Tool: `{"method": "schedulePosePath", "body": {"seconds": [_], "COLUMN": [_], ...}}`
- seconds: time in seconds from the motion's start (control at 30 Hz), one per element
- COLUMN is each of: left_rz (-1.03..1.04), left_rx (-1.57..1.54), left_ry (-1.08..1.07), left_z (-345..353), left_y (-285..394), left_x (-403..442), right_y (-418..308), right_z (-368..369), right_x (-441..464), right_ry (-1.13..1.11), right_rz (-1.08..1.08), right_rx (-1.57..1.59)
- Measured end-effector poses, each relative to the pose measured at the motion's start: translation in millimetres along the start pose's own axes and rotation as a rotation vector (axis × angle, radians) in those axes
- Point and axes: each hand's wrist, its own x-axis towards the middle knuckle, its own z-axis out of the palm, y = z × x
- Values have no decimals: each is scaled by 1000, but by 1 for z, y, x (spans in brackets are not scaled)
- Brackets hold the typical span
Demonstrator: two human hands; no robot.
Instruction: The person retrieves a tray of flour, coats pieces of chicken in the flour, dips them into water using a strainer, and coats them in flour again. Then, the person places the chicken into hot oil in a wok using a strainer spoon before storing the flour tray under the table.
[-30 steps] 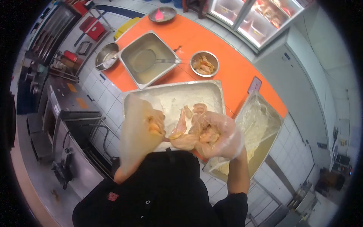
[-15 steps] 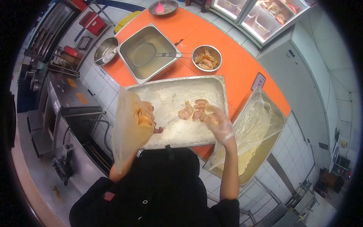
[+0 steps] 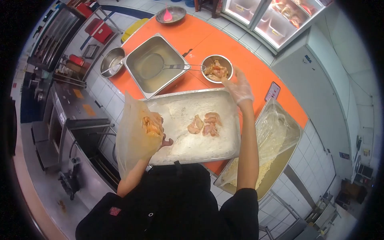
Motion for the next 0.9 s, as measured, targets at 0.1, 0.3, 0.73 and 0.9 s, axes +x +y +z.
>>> {"method": "schedulePosePath", "body": {"seconds": [0.1, 0.3, 0.73, 0.9], "left_rz": [93, -260, -315, -402], "left_rx": [281, -663, -315, -274], "left_ry": [27, -100, -153, -205], "left_z": [21, 8, 66, 94], "left_y": [17, -9, 20, 13], "left_x": [12, 68, 110, 124], "right_y": [-9, -116, -58, -28], "right_z": [-9, -34, -55, -53], "right_x": [-27, -109, -94, -102], "right_ry": [-275, -641, -294, -58], "right_rz": [66, -88, -356, -114], "right_rx": [253, 426, -111, 586]}}
